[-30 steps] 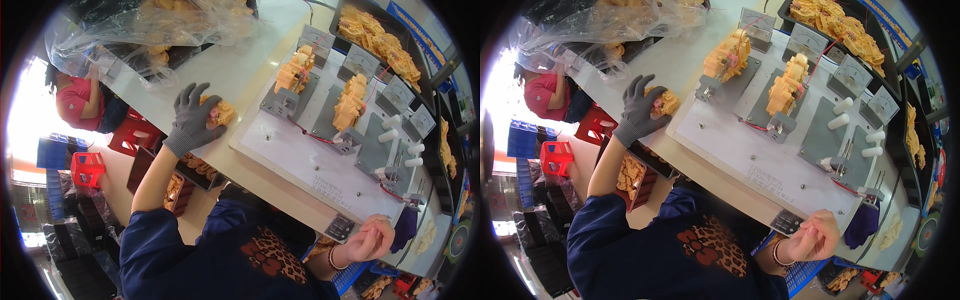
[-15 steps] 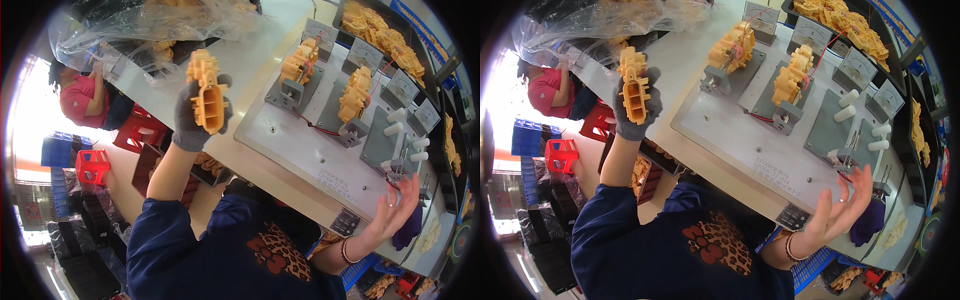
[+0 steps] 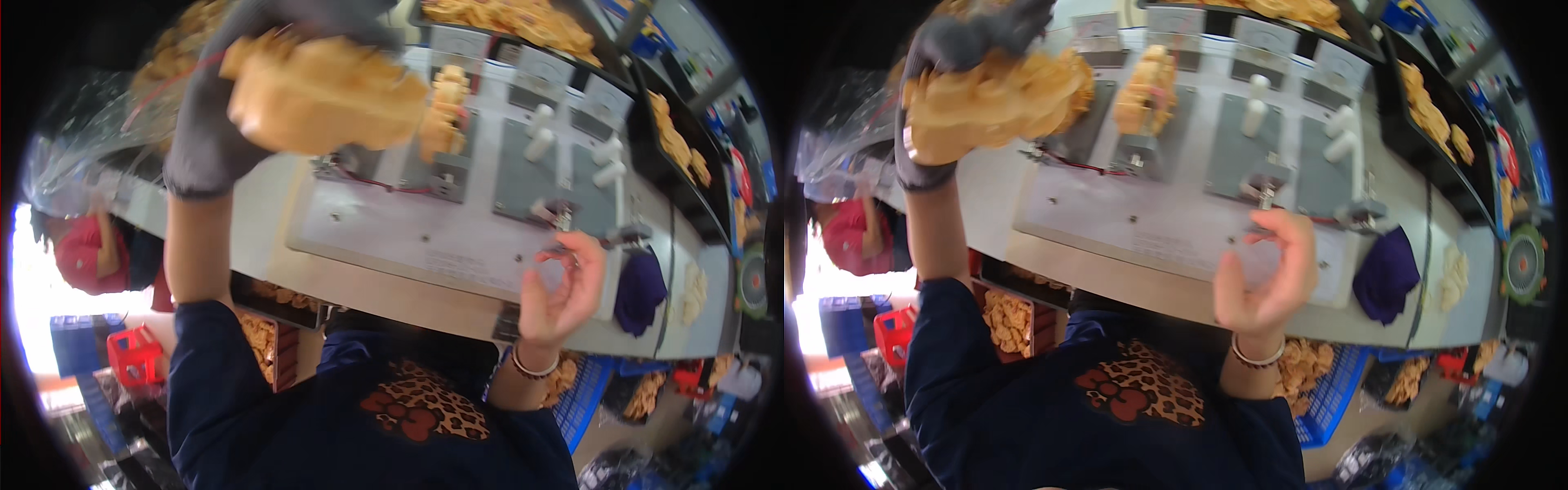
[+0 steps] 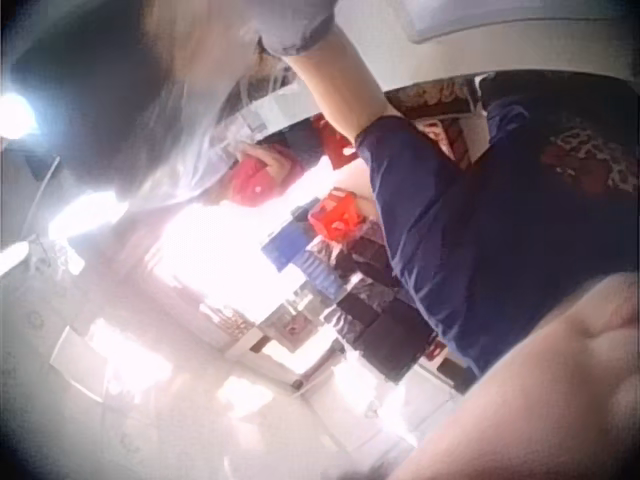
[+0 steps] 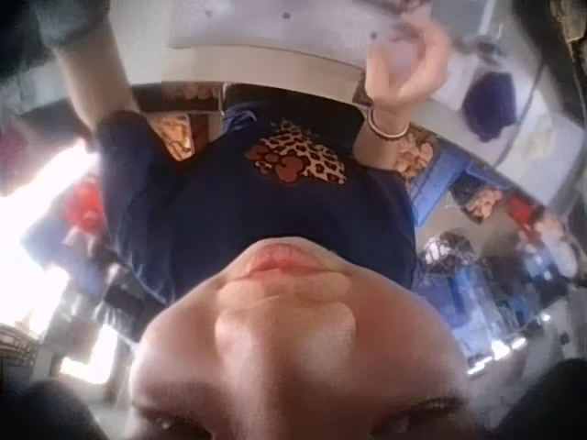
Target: Testing yellow plastic toy components using an electronic testing jig with levers and meters.
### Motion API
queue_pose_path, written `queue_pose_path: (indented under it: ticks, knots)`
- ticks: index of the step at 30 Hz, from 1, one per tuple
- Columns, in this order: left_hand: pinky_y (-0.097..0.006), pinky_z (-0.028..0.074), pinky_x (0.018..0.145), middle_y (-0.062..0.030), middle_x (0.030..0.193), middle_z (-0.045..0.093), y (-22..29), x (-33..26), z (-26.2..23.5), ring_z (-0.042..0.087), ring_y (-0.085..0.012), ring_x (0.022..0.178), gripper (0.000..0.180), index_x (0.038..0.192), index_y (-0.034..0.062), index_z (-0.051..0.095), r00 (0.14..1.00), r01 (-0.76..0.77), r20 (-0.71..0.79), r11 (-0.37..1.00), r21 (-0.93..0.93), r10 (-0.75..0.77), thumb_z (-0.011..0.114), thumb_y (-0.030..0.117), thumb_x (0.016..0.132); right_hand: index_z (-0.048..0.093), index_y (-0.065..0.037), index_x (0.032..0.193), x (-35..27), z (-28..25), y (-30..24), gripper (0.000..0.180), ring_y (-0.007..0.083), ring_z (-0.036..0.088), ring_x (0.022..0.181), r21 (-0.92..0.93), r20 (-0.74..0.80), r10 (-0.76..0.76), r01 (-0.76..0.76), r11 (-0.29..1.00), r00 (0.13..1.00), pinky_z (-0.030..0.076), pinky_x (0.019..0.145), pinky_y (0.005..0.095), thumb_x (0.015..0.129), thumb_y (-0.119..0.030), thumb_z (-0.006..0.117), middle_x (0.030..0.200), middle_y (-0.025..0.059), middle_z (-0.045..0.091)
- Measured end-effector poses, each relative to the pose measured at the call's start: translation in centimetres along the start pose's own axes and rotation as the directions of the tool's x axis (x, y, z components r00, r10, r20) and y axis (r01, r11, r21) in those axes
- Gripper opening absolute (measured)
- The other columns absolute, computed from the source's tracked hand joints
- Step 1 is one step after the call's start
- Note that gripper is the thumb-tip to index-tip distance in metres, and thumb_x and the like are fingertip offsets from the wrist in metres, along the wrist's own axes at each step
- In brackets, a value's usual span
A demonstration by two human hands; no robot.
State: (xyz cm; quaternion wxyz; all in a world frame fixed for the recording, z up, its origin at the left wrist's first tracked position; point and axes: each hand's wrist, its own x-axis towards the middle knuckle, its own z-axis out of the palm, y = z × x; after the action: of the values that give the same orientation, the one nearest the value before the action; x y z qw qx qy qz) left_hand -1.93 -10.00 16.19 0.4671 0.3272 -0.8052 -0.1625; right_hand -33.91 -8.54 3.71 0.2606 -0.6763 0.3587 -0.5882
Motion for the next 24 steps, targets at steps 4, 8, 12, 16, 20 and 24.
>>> queue_pose_path:
  ticks: [4,8,12,16,20,24]
  knots:
    - [-0.029,0.045,0.084,-0.0058,0.096,0.060,-2.1,13.1,7.3,0.056,-0.0147,0.093,0.022,0.099,0.0024,0.061,0.808,-0.373,0.441,0.919,-0.129,0.390,0.069,0.002,0.079,0.056,0.003,0.096,0.9,-0.1,0.0,0.041,0.0208,0.049,0.066,-0.055,-0.005,-0.143,0.143,0.988,0.990,0.042,0.057,0.0286,0.055,-0.003,0.058,0.084,0.0115,0.057]
    - [-0.028,0.043,0.084,-0.0023,0.094,0.058,-2.6,14.9,11.9,0.053,-0.0128,0.094,0.020,0.099,0.0035,0.061,0.709,-0.083,0.703,0.985,0.152,-0.048,0.064,-0.001,0.080,0.055,0.002,0.095,1.0,-0.3,0.6,0.041,0.0220,0.048,0.065,-0.081,0.028,-0.171,0.173,0.982,0.985,0.041,0.055,0.0291,0.055,-0.003,0.058,0.085,0.0113,0.056]
    - [-0.036,0.038,0.100,-0.0093,0.100,0.055,-4.9,13.1,13.7,0.049,-0.0252,0.109,0.039,0.104,0.0111,0.056,0.610,-0.289,0.790,0.945,0.154,0.058,0.063,-0.001,0.068,0.054,0.001,0.096,0.8,-0.5,0.4,0.042,0.0221,0.048,0.065,-0.075,0.056,-0.168,0.172,0.982,0.984,0.041,0.055,0.0292,0.054,-0.003,0.058,0.086,0.0114,0.056]
    - [-0.041,0.034,0.104,-0.0095,0.122,0.050,-6.6,9.4,13.4,0.042,-0.0302,0.122,0.059,0.127,0.0173,0.048,0.737,-0.309,0.659,0.941,0.136,0.147,0.063,0.006,0.071,0.056,0.002,0.105,0.4,-0.2,-0.3,0.046,0.0193,0.049,0.067,-0.053,0.051,-0.148,0.150,0.987,0.988,0.042,0.058,0.0276,0.060,-0.002,0.060,0.088,0.0100,0.056]
    - [-0.041,0.037,0.101,-0.0083,0.120,0.054,-1.9,7.7,12.1,0.046,-0.0257,0.120,0.055,0.128,0.0192,0.052,0.854,-0.433,0.464,0.814,0.387,0.233,0.067,0.018,0.075,0.046,0.008,0.124,-0.6,-0.3,-1.1,0.055,0.0144,0.050,0.070,0.021,-0.031,0.089,-0.088,0.996,0.996,0.043,0.063,0.0249,0.071,0.000,0.060,0.088,0.0091,0.056]
    - [-0.033,0.051,0.078,-0.0072,0.097,0.065,5.4,-0.9,3.0,0.064,-0.0205,0.088,0.024,0.103,0.0095,0.066,0.982,-0.058,0.189,0.974,0.220,0.015,0.064,0.007,0.079,0.044,0.010,0.123,-3.1,-3.0,-1.7,0.050,0.0137,0.048,0.067,0.009,-0.159,0.019,-0.018,1.000,0.987,0.039,0.062,0.0235,0.075,0.001,0.056,0.076,0.0093,0.053]
